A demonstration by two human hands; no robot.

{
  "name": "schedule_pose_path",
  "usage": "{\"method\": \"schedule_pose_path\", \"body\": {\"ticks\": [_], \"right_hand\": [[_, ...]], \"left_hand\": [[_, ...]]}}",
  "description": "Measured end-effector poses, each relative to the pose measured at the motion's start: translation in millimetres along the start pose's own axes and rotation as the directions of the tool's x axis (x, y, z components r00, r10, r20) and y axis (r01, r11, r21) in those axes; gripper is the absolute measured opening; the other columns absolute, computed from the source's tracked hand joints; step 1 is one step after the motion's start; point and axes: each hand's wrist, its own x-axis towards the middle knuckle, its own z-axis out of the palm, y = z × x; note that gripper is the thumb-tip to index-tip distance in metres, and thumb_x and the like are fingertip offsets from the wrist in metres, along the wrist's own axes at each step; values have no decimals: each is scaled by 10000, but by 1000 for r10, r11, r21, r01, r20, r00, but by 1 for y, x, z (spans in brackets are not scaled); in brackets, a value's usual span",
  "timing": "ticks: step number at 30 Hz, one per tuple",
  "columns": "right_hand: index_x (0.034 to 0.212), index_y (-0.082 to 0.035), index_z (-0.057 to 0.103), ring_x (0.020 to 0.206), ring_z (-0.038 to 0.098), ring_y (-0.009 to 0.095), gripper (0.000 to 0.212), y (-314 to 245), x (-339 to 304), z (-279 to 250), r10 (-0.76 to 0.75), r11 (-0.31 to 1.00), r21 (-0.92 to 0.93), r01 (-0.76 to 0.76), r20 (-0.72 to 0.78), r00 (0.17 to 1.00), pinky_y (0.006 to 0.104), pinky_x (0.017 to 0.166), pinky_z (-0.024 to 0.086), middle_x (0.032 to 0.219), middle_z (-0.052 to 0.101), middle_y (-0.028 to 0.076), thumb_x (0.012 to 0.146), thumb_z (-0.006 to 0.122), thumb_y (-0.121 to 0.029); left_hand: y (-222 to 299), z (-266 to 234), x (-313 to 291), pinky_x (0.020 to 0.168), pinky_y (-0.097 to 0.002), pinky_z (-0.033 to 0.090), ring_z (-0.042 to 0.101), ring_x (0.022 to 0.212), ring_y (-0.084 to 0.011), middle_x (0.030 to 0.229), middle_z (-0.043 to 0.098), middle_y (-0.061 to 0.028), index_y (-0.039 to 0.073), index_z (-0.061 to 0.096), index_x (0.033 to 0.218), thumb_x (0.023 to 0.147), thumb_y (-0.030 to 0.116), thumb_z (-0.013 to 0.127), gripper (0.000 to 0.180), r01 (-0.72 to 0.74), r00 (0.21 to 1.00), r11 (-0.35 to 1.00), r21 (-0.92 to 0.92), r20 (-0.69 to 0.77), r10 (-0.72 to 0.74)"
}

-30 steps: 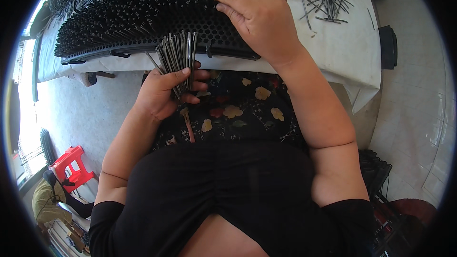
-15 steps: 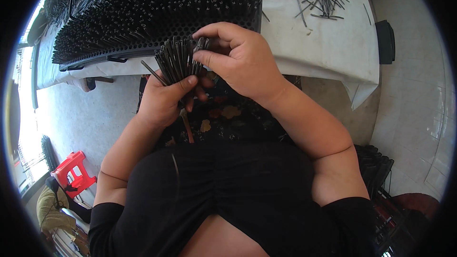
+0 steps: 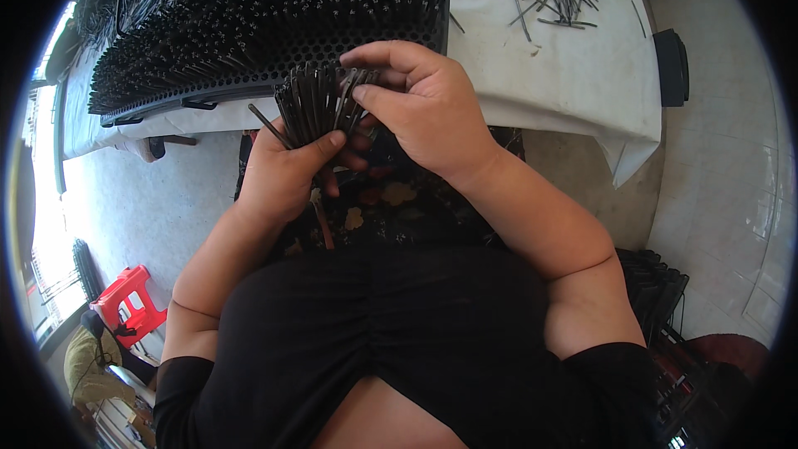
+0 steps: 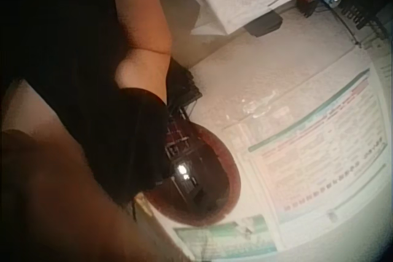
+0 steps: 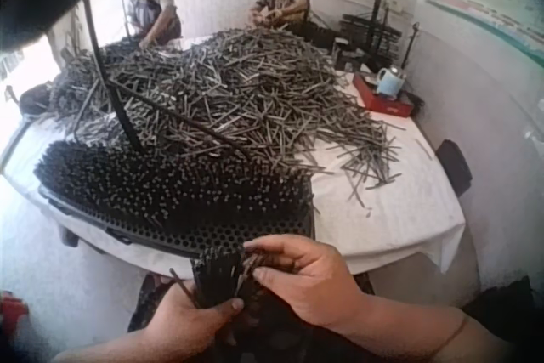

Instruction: The person gathers metal pins from a pile and inserts them into the holes of a perforated grid by hand.

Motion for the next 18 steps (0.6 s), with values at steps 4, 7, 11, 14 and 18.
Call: {"method": "schedule_pose_path", "body": {"ticks": [4, 7, 11, 14, 18], "right_hand": [[1103, 24, 616, 853, 655, 105, 230, 7, -5, 1, -34, 998, -48, 34, -4, 999, 230, 717, 535, 949, 700, 79, 875, 643, 32], [1092, 30, 611, 850, 656, 103, 217, 9, -9, 1, -26, 992, -126, 24, -17, 1000, 222, 727, 534, 945, 698, 83, 877, 640, 37], [1070, 25, 612, 843, 662, 105, 185, 8, -10, -7, -44, 999, -12, 43, -64, 997, 222, 717, 546, 925, 694, 92, 887, 642, 25], [1086, 20, 607, 854, 685, 152, 173, -4, 1, -36, -270, 955, 62, 289, -215, 939, 261, 699, 590, 956, 699, 123, 914, 619, 11], [1116, 79, 562, 903, 698, 242, 196, -11, 12, -77, -668, 738, -356, 573, -263, 697, 341, 755, 625, 1016, 681, 236, 924, 590, 47]], "left_hand": [[-2, 2, -2, 526, -236, 542, 701, 813, -156, 966, 704, -98, 6, 591, 1202, 947, 55, 569, 260, 38, 999, 999, 11, 19, -38], [-1, 7, -4, 516, -237, 539, 702, 815, -158, 961, 706, -102, -1, 599, 1190, 946, 57, 572, 253, 89, 996, 990, 112, -12, -88], [-4, 3, -4, 522, -241, 538, 699, 804, -163, 968, 707, -109, -10, 621, 1127, 945, 60, 573, 200, 63, 998, 994, 87, -19, -62], [-7, -5, -2, 531, -246, 536, 695, 804, -171, 981, 704, -119, -11, 630, 1093, 948, 73, 574, 177, 46, 998, 999, 21, -41, -45], [-9, -9, 1, 543, -248, 530, 689, 811, -179, 994, 698, -131, -9, 637, 1081, 955, 91, 570, 175, 54, 996, 999, -6, -69, -54]]}}
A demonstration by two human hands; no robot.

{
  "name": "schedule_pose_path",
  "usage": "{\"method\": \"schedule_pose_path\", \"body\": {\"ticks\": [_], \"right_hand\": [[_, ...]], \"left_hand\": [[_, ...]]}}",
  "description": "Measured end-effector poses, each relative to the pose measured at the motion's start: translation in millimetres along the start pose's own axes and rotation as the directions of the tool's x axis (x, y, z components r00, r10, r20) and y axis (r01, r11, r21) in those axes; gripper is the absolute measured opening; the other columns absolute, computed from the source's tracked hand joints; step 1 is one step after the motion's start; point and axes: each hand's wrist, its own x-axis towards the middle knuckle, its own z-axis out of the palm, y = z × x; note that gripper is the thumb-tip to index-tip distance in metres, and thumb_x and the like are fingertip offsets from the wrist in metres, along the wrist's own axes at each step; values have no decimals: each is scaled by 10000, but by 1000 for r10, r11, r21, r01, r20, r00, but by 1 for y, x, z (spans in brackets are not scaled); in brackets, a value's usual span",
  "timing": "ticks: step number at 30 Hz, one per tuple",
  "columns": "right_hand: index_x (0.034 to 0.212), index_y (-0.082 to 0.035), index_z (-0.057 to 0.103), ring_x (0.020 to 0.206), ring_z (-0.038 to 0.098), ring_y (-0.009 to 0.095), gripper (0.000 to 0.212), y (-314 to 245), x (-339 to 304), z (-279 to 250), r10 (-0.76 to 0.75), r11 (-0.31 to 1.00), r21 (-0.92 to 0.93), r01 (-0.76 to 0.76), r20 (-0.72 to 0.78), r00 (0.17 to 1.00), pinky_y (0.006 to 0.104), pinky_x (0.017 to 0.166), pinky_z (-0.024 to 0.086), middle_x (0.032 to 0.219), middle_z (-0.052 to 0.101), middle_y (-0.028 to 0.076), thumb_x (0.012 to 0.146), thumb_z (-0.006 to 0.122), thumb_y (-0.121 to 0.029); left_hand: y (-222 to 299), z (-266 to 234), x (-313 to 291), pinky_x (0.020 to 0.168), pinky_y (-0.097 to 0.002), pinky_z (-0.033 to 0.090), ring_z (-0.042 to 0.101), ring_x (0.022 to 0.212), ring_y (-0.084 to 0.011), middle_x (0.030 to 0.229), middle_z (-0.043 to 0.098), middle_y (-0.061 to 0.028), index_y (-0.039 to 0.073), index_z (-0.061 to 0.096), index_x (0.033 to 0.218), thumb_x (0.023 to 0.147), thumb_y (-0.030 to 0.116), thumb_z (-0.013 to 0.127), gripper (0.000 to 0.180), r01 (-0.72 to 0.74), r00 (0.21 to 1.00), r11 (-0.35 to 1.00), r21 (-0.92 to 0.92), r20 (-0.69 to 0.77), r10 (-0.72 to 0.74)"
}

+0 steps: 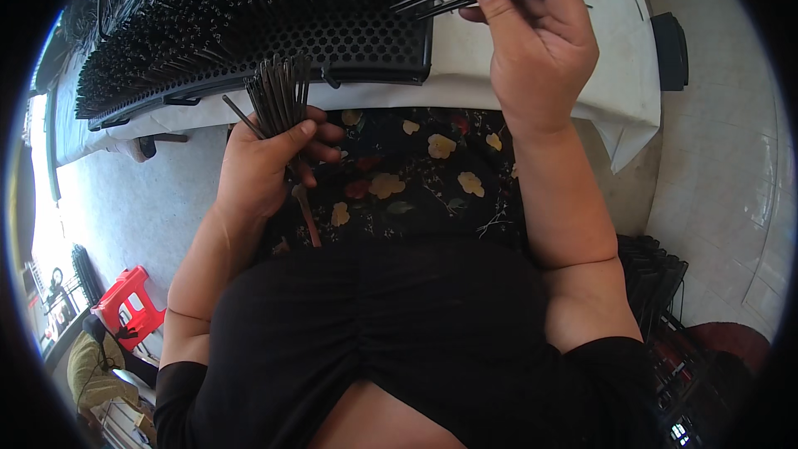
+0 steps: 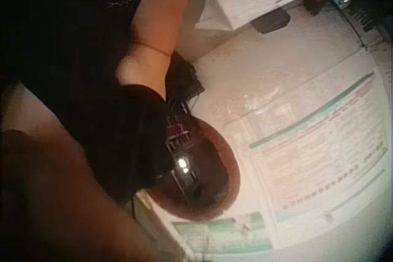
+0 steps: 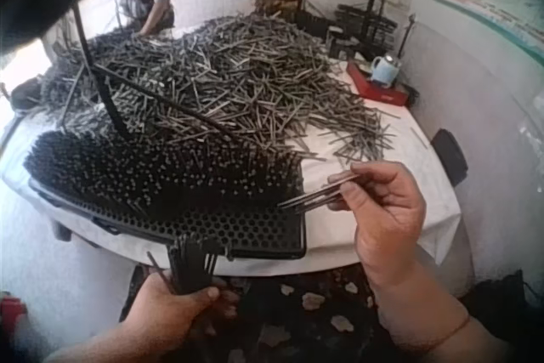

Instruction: The person gathers metal pins from a pile and inserts them into the holes of a perforated grid by hand.

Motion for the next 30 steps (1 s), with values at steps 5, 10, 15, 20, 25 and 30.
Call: {"method": "schedule_pose_path", "body": {"ticks": [5, 10, 15, 20, 25, 30], "right_hand": [[1099, 73, 570, 916, 696, 237, 176, 7, -1, 1, -15, 1000, -20, 15, -2, 1000, 335, 746, 626, 1016, 683, 226, 924, 586, 54], [1095, 58, 577, 917, 695, 225, 167, 21, -3, 4, 37, 998, 50, -39, 36, 999, 325, 744, 625, 1017, 687, 210, 928, 578, 58], [1085, 49, 581, 902, 694, 208, 157, 23, 1, 1, -33, 998, 49, 26, 137, 990, 309, 747, 618, 1017, 689, 195, 928, 580, 55], [1050, 29, 607, 847, 679, 138, 156, 19, 7, 3, -48, 993, 115, 27, 182, 982, 245, 743, 580, 968, 701, 126, 903, 605, 81], [1051, 19, 614, 853, 678, 135, 150, 29, 14, -1, -76, 986, 162, 36, 251, 965, 245, 750, 575, 973, 704, 118, 908, 612, 65], [1078, 15, 621, 931, 677, 215, 204, 26, 31, -2, -241, 970, 90, 228, 499, 833, 292, 832, 554, 997, 694, 149, 882, 626, 73]], "left_hand": [[-2, 1, 3, 507, -248, 533, 709, 780, -200, 969, 706, -157, -22, 610, 1103, 948, 82, 586, 188, -15, 1000, 1000, -12, -15, 15], [-4, 2, 3, 511, -249, 534, 709, 775, -198, 950, 709, -150, -17, 613, 1095, 947, 80, 587, 179, -9, 1000, 1000, 15, -28, 9], [-4, 0, 3, 518, -253, 532, 708, 770, -198, 942, 708, -143, -16, 621, 1082, 948, 85, 586, 171, -12, 999, 1000, -2, -35, 12], [-4, -1, 2, 529, -258, 531, 705, 773, -198, 936, 707, -139, -13, 626, 1076, 947, 85, 585, 167, -16, 999, 1000, 2, -38, 16], [-3, -1, 4, 537, -256, 530, 703, 786, -198, 932, 705, -133, -8, 626, 1072, 948, 81, 581, 159, -4, 1000, 1000, 2, -22, 4], [-2, -2, 4, 554, -249, 533, 693, 789, -180, 938, 698, -120, -7, 630, 1063, 951, 85, 575, 155, -14, 1000, 1000, -3, -5, 14]]}}
